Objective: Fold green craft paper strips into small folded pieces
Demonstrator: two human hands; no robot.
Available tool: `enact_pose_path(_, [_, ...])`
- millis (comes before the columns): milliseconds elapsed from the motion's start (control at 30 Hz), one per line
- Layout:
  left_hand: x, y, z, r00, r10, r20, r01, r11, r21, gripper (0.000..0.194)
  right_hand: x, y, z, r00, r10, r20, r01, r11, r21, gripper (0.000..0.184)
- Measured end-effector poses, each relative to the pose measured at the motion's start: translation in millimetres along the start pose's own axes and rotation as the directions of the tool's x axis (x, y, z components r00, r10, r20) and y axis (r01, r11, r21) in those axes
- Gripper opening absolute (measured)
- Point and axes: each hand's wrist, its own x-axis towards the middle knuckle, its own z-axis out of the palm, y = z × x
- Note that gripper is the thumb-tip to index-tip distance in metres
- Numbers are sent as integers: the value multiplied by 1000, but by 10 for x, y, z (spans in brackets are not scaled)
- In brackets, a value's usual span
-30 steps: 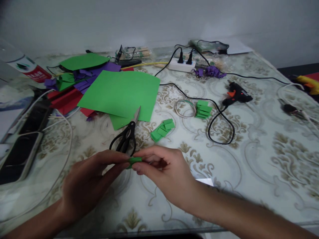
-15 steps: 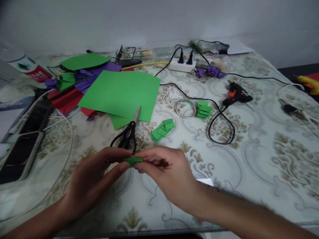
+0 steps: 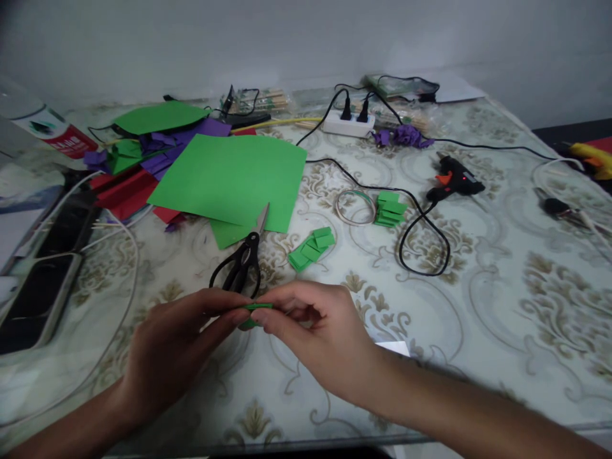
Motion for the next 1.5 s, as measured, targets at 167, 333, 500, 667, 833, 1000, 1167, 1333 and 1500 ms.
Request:
enact_pose_path(167, [-12, -1, 0, 1000, 12, 24, -11, 1000, -20, 4, -8, -4, 0, 1000, -6, 0, 6, 1000, -13, 5])
enact_pose_path(333, [-4, -7, 14, 999, 22, 29, -22, 1000, -4, 7, -11, 6, -10, 1000, -1, 17, 2, 1000, -4, 5])
enact_pose_path(500, [-2, -1, 15, 999, 39, 26, -39, 999, -16, 10, -12, 22, -18, 1000, -9, 24, 10, 1000, -13, 7])
enact_pose_path(667, [-14, -10, -3, 996, 11, 85, -6, 998, -62, 12, -11, 14, -21, 1000, 0, 31, 0, 1000, -6, 7])
enact_pose_path(833, [0, -24, 10, 996, 7, 89, -2, 998, -60, 13, -7, 22, -30, 999, 36, 35, -36, 999, 2, 7])
enact_pose_path(1000, [-1, -29, 19, 997, 16, 74, -12, 998, -55, 13, 0, 39, -27, 998, 44, 37, -45, 999, 9, 8])
enact_pose_path(1167, [-29, -52, 10, 989, -48, 141, 64, 992, -112, 14, 9, 39, -27, 999, 33, 23, -33, 999, -9, 7])
enact_pose_path(1333, [-62, -74, 2, 975, -85, 205, 126, 973, -194, 17, 15, 25, -21, 1000, 25, 14, -25, 1000, -18, 7])
enact_pose_path(1500, [-41, -56, 10, 985, -82, 149, 105, 983, -150, 12, 9, 21, -10, 998, 51, 22, -51, 999, 4, 8])
